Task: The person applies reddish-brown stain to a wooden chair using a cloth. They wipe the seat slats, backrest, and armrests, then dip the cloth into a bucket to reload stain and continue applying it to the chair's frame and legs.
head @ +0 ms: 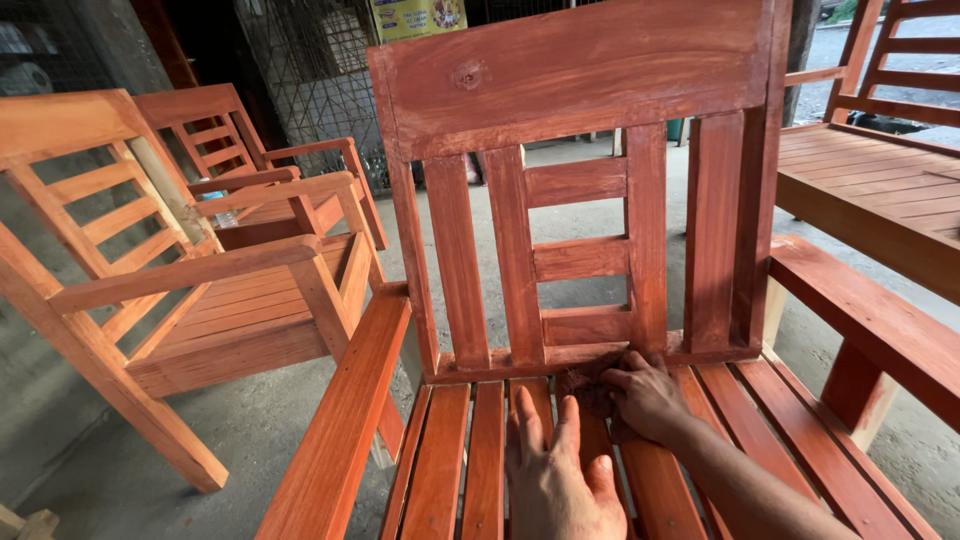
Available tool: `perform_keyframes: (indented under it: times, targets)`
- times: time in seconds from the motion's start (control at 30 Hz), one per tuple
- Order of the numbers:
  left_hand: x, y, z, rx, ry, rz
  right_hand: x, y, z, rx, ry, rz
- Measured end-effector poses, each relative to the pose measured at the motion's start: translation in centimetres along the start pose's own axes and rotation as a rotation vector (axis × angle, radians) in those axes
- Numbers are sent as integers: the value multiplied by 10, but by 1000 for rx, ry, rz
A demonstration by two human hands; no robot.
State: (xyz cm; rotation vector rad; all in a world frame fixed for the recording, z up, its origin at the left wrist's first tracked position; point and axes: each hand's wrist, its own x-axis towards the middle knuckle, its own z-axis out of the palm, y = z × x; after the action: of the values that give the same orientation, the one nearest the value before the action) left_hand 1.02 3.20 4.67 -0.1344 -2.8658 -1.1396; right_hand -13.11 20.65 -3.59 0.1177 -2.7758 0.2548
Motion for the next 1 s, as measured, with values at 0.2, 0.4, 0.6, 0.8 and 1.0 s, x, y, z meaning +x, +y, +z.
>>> perform_keyframes:
  times: [0.2,0.4,0.6,0.8,1.0]
  targets:
    - [-21,20,0,-55,-19,11,-19,-2,-3,77,-13,31]
    - [-36,7,-9,-40,223,141,-57,-8,-12,186,-54,67]
    - [-62,5,-18,-40,306,173,-102,-15,-20,237,-45,12]
    - [-93,26,-34,-49,207,102,-146,-17,-32,258,-127,-24]
    - [-118,37,-41,-6,186,101,-187,-22,-38,274,-151,-102]
